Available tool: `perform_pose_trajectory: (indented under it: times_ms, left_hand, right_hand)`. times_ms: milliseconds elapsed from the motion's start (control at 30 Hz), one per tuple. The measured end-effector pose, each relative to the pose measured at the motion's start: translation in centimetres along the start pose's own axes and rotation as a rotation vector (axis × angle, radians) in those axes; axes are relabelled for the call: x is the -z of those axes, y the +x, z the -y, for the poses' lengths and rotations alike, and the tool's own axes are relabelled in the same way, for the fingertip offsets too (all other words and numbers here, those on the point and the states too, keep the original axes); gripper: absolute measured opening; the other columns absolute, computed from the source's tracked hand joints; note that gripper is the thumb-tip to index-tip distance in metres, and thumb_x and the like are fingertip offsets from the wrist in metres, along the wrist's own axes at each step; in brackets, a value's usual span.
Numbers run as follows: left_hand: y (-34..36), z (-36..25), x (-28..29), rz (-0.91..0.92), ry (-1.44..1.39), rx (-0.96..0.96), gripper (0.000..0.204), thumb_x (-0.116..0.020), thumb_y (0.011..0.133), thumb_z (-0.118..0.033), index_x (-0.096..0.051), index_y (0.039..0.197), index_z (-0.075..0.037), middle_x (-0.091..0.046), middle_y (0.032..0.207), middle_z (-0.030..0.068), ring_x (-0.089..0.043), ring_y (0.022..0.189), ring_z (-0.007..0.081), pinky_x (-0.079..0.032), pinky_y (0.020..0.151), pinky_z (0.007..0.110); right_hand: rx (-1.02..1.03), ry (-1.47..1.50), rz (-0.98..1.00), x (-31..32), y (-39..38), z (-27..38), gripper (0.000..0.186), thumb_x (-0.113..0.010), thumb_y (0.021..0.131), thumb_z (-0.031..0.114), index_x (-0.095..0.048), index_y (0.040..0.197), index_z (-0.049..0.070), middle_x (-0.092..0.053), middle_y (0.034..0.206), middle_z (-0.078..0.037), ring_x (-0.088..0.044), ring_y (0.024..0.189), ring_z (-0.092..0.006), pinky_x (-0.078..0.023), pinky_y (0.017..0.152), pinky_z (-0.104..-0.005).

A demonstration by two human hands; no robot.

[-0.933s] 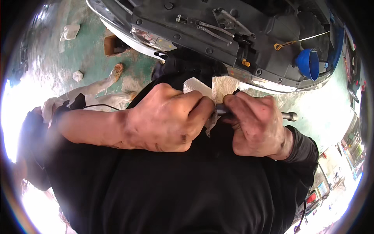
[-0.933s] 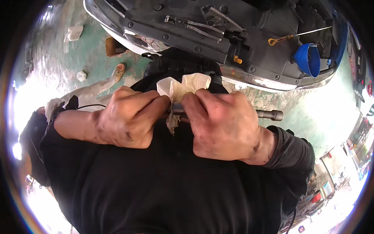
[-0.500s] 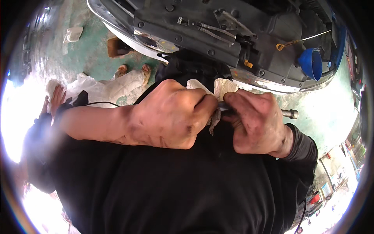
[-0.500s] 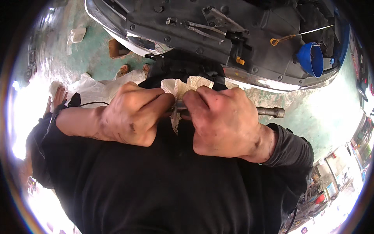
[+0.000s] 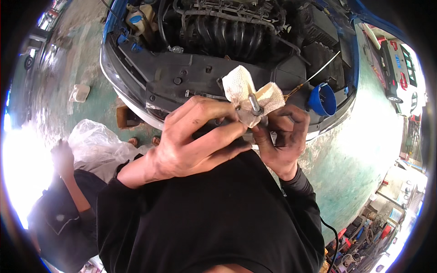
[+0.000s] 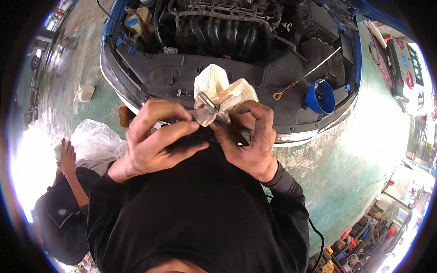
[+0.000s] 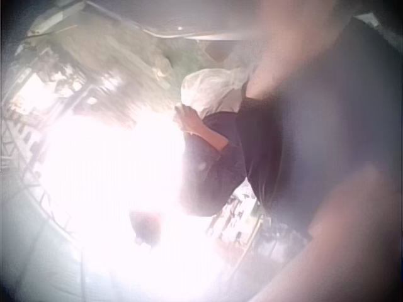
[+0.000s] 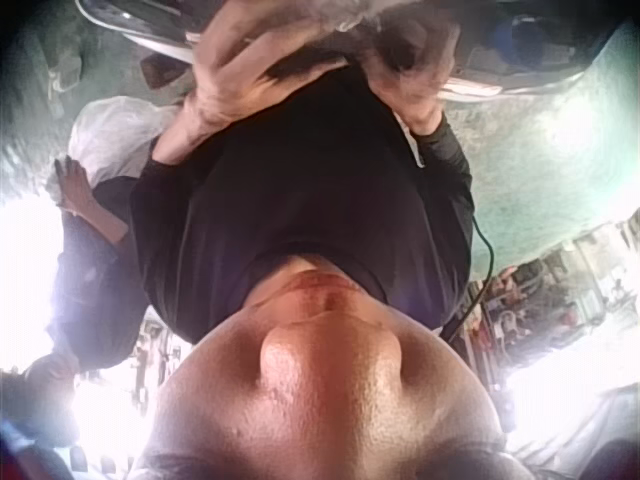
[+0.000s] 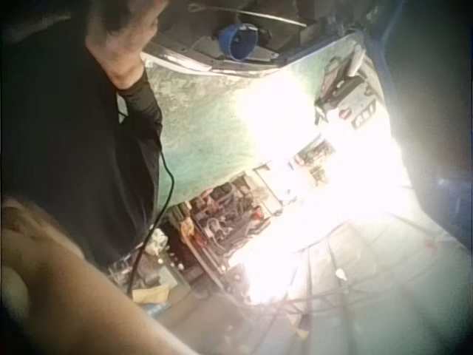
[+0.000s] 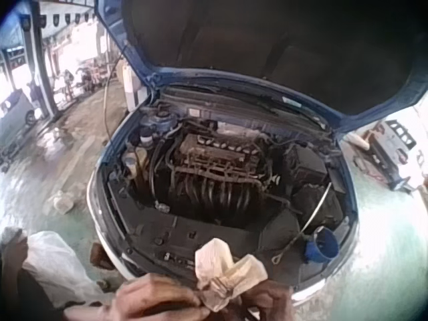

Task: The person works on a car engine, removing a bolt with a wrench, wiping it with a paper towel, and then reinstalling it. The person also retrieves a paper towel from a roll and cleans the bolt before placing it back into the engine.

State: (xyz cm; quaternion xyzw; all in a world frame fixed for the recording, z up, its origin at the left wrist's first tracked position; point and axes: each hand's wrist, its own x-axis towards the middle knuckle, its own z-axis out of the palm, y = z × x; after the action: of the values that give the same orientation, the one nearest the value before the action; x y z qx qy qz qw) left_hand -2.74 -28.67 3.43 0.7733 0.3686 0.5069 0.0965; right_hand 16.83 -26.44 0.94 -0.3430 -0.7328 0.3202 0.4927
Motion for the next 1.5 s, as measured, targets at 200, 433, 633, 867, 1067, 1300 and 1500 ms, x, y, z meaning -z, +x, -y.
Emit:
perform_pose_trajectory:
  times_ms: [200, 433, 633, 867, 1067, 1300, 1500]
  left_hand:
    - [-0.9, 0.7, -1.6, -0.065, -0.016, 0.024, 0.039, -0.085, 0.061, -0.008, -0.066, 0.095, -0.001, -0.063, 0.095, 0.0113, -0.064, 0.084, 0.0255, -0.052, 0.069, 0.034]
    - [-0.7, 0.6, -1.4, -0.081, -0.019, 0.041, 0.033, -0.081, 0.065, -0.006, -0.068, 0.095, -0.003, -0.063, 0.094, 0.0095, -0.064, 0.079, 0.0231, -0.053, 0.064, 0.031]
    - [-0.9, 1.0, -2.3, -0.115, 0.106, -0.106, 0.030, -0.077, 0.064, -0.009, -0.068, 0.092, -0.008, -0.063, 0.095, 0.0044, -0.064, 0.079, 0.0207, -0.051, 0.064, 0.029]
    - [-0.6, 0.6, -2.0, -0.028, 0.150, 0.053, 0.032, -0.078, 0.057, -0.002, -0.069, 0.087, -0.008, -0.063, 0.097, 0.0050, -0.064, 0.083, 0.0223, -0.049, 0.069, 0.034]
    - [-1.7, 0.8, -2.8, -0.023, 0.034, 0.171, 0.026, -0.075, 0.064, 0.005, -0.067, 0.088, -0.002, -0.062, 0.093, 0.0083, -0.063, 0.078, 0.0221, -0.050, 0.066, 0.030]
    - [-3.0, -1.2, -4.7, -0.161, -0.248, 0.480, 0.015, -0.070, 0.075, 0.004, -0.066, 0.089, 0.000, -0.062, 0.093, 0.0101, -0.064, 0.075, 0.0205, -0.052, 0.064, 0.030]
    - [-3.3, -1.4, -4.6, -0.199, -0.437, 0.532, 0.013, -0.071, 0.080, -0.001, -0.063, 0.090, 0.003, -0.061, 0.094, 0.0124, -0.063, 0.078, 0.0166, -0.050, 0.067, 0.027]
  right_hand:
    - [0.071, 0.058, -0.006, -0.7, 0.4, -0.1, 0.057, -0.071, 0.076, -0.004, -0.041, 0.124, -0.009, -0.065, 0.098, -0.016, -0.070, 0.082, -0.0245, -0.056, 0.064, -0.0277]
    - [-0.037, -0.046, 0.273, 0.7, 1.8, 1.5, 0.045, -0.068, 0.074, -0.001, -0.054, 0.117, -0.005, -0.066, 0.101, -0.016, -0.070, 0.082, -0.0237, -0.054, 0.068, -0.0292]
    - [-0.368, 0.293, 0.138, -0.3, 1.1, 2.0, 0.016, -0.049, 0.095, 0.005, -0.056, 0.103, -0.006, -0.058, 0.073, -0.003, -0.051, 0.056, -0.0053, -0.039, 0.049, -0.0201]
    - [-0.501, 0.835, -0.203, -3.7, 0.5, 1.0, 0.019, -0.052, 0.098, 0.017, -0.053, 0.106, 0.000, -0.054, 0.081, 0.001, -0.045, 0.063, -0.0016, -0.036, 0.053, -0.0167]
    - [-0.610, 0.868, -0.200, -4.6, -1.0, 0.4, 0.020, -0.052, 0.098, 0.019, -0.054, 0.100, 0.000, -0.057, 0.079, 0.000, -0.047, 0.059, -0.0027, -0.036, 0.050, -0.0176]
    - [-0.613, 0.865, -0.248, -4.1, -2.6, 0.8, 0.020, -0.053, 0.098, 0.020, -0.054, 0.100, -0.001, -0.054, 0.074, 0.000, -0.044, 0.057, -0.0031, -0.035, 0.050, -0.0189]
    - [-0.544, 0.914, -0.273, -3.9, -3.3, 1.4, 0.023, -0.054, 0.098, 0.020, -0.055, 0.104, -0.002, -0.058, 0.079, -0.002, -0.044, 0.058, -0.0044, -0.036, 0.051, -0.0197]
